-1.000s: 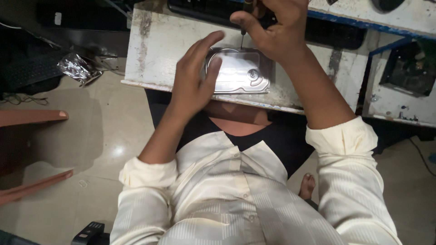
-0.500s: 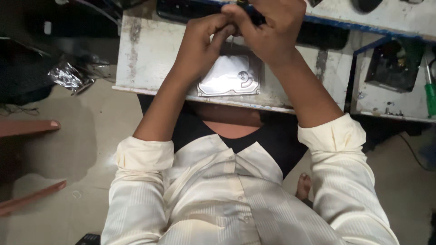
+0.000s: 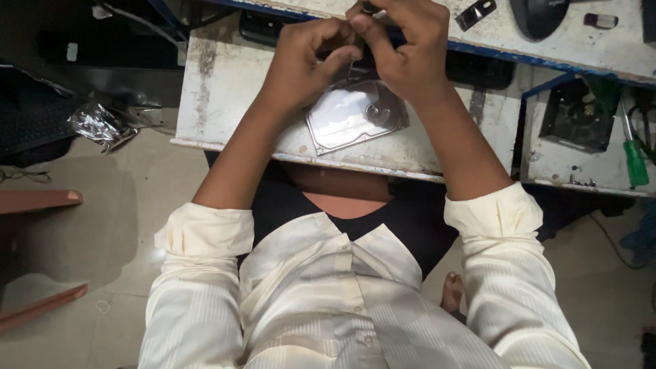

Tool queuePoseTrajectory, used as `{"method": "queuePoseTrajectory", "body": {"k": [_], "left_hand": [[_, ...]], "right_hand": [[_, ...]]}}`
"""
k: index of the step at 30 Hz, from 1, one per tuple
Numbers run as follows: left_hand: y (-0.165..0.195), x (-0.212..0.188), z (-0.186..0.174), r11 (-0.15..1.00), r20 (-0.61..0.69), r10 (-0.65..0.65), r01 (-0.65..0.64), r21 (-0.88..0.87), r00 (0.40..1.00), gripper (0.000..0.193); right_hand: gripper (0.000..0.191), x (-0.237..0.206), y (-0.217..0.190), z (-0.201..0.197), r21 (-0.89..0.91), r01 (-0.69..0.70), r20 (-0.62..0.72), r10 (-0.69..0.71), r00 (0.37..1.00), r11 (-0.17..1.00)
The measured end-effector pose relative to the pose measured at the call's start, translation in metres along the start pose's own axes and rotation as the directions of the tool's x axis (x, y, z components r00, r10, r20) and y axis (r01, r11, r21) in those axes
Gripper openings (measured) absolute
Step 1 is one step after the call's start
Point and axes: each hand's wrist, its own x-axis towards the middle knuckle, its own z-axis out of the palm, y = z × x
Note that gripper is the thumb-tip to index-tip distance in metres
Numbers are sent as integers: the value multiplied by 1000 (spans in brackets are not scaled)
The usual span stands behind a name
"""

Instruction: The person retrieves a screwdriver from a green toolbox and uses it to remove screws from a hard drive placed on a workbench. The person unscrews multiple screws from the hard drive casing and sets them aside.

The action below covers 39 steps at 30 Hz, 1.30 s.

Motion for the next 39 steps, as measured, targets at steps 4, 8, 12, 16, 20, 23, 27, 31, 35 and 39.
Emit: {"method": "queuePoseTrajectory", "body": {"k": [4, 8, 12, 16, 20, 23, 27, 31, 35, 39], "left_hand": [[2, -1, 4, 985, 106, -35, 53, -166, 994, 16], [4, 3, 4, 989, 129, -1, 20, -148, 992, 19], [8, 3, 1, 971, 39, -56, 64, -230, 998, 21], [12, 2, 2, 987, -13, -145, 144, -73, 989, 16], [12, 2, 2, 983, 50, -54, 62, -173, 997, 22], [10, 5, 3, 984, 44, 16, -8, -180, 999, 21], [12, 4, 2, 992, -8, 1, -2, -128, 1000, 19], [16, 3, 2, 973, -8, -137, 133, -191, 991, 17], [17, 4, 2, 992, 48, -33, 39, -123, 998, 15], [19, 2, 0, 997, 22, -51, 52, -53, 998, 13]], "right_hand": [[20, 4, -1, -1, -41, 124, -24, -125, 992, 991], [15, 7, -8, 1, 55, 38, -41, -36, 999, 998], [12, 8, -10, 4, 120, 17, 21, -20, 1000, 993], [30, 6, -6, 7, 115, 162, 38, -167, 985, 980], [14, 2, 1, 5, 213, -57, 3, 57, 998, 975], [11, -4, 7, 4, 444, -273, 49, 281, 958, 853], [17, -9, 16, 1, 304, -151, 10, 155, 988, 941], [19, -8, 21, 1, 271, -56, -10, 61, 998, 961], [17, -6, 17, 1, 498, -287, 58, 299, 952, 818], [24, -4, 16, -1, 367, -187, 58, 178, 982, 911]]}}
